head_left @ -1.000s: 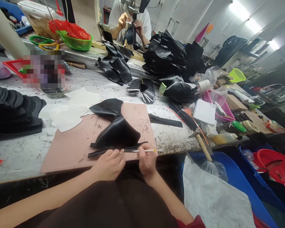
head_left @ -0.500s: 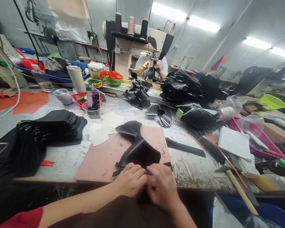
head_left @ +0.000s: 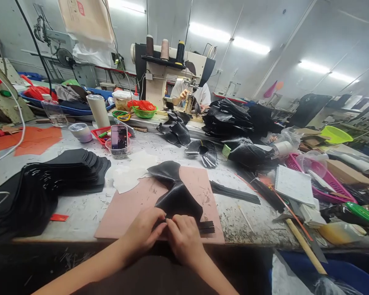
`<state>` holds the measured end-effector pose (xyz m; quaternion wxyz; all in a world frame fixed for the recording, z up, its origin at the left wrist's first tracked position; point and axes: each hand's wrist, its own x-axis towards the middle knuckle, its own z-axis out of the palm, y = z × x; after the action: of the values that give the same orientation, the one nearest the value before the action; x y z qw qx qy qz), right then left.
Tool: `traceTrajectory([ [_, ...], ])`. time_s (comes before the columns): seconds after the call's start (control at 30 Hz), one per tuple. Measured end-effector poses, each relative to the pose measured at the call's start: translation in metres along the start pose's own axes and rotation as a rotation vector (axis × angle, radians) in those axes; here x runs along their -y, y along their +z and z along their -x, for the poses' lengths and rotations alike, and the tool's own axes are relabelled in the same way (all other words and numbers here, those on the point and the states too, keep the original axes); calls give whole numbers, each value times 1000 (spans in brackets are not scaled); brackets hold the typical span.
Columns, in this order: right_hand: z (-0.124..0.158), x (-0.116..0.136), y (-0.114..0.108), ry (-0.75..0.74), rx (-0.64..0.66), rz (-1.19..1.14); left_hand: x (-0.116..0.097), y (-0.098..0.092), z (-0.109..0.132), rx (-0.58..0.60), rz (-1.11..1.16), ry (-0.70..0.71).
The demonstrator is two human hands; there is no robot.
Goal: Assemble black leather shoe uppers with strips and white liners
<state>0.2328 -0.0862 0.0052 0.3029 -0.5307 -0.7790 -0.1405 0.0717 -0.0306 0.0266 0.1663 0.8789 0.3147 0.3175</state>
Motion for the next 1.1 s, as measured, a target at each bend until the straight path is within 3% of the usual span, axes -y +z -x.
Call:
traceTrajectory([
  [0.13,-10,10,12,26,-51,-122,12,1,11,59,-60,-27],
  [0.2,-13,11,11,178,-91,-277,16,2,14,64,-82,11],
  [0.3,-11,1,0,513,-256,-494,18,1,15,92,-114,71],
  [0.4,3,-37,-34,895,-601,-508,19,2,15,116,-134,102],
  [0.47,18,-71,-68,1102,-953,-387,19,3,14,121,-125,106],
  [0.5,25,-86,-86,1130,-1099,-310,19,3,12,122,-106,89],
  [0.6,39,-113,-126,1117,-1200,-265,21,1,6,122,30,-86],
  [0.67,37,-109,-130,1095,-1088,-287,22,-3,-2,79,151,-245],
  [0.73,27,-93,-116,963,-854,-257,20,-9,-12,42,320,-370],
  [0.87,-10,-50,-70,245,-378,-176,6,-22,-27,223,1010,-684],
  [0.93,-31,-33,-55,-46,-186,-199,2,-27,-28,314,1282,-848],
  [1.0,-49,-20,-48,-196,-69,-189,2,-31,-25,320,1378,-939],
  [1.1,-69,-13,-45,-287,40,-219,11,-40,-16,172,1414,-1000],
])
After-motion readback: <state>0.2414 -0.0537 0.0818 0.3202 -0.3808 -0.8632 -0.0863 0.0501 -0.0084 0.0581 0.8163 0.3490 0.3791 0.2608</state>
